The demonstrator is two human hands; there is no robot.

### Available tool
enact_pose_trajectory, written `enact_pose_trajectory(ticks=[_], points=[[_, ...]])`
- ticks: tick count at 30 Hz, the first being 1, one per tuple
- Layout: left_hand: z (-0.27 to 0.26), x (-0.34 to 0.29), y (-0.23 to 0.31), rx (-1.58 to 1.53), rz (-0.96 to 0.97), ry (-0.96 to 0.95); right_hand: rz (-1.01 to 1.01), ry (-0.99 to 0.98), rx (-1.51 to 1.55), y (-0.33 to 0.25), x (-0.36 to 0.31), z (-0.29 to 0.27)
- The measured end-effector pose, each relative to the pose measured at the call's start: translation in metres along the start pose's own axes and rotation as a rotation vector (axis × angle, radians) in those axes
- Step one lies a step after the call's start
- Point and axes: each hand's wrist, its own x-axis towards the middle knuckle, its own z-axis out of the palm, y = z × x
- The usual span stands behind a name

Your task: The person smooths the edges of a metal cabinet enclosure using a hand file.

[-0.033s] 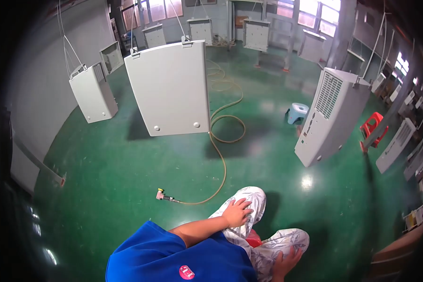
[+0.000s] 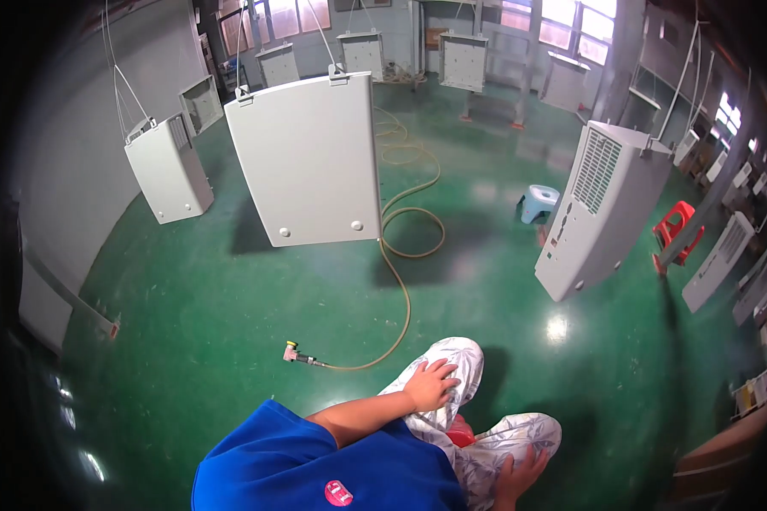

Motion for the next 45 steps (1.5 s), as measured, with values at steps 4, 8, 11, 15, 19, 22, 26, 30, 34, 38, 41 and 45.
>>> enact_pose_trajectory(ticks=[4,8,11,15,19,22,26,30,34,38,41,45], points=[[-0.005,0.001,-0.008,0.038,0.060,-0.035,0.027,0.017,0.034,-0.016,-0.003,0.008],[0.001,0.010,-0.008,0.098,0.131,-0.062,0.008,0.111,-0.023,-0.008,-0.014,0.016],[-0.001,0.003,-0.020,0.123,0.131,-0.078,0.033,0.079,-0.061,-0.040,-0.008,0.009],[0.001,0.000,-0.038,0.134,0.153,-0.080,0.003,0.105,0.000,-0.041,-0.015,0.022],[0.001,0.009,-0.041,0.146,0.166,-0.132,0.061,0.140,-0.016,-0.045,-0.026,0.019],[-0.005,0.010,-0.047,0.248,0.116,-0.262,0.004,0.202,-0.035,-0.034,-0.039,0.040],[-0.019,0.011,-0.059,0.317,0.075,-0.378,-0.009,0.160,-0.017,-0.046,-0.044,0.049],[-0.023,0.019,-0.061,0.314,0.075,-0.448,0.003,0.191,-0.011,-0.064,-0.058,0.046],[-0.002,0.021,-0.077,0.281,0.169,-0.384,0.062,0.261,0.014,-0.052,-0.076,0.072],[-0.011,0.009,-0.134,0.147,0.183,-0.295,0.179,0.178,0.007,-0.124,-0.041,0.060],[-0.089,0.005,-0.085,0.678,0.292,-0.441,0.153,0.211,0.097,-0.136,-0.035,0.070],[-0.050,0.014,-0.110,0.548,0.227,-0.318,0.238,0.242,0.051,-0.144,-0.039,0.049]])
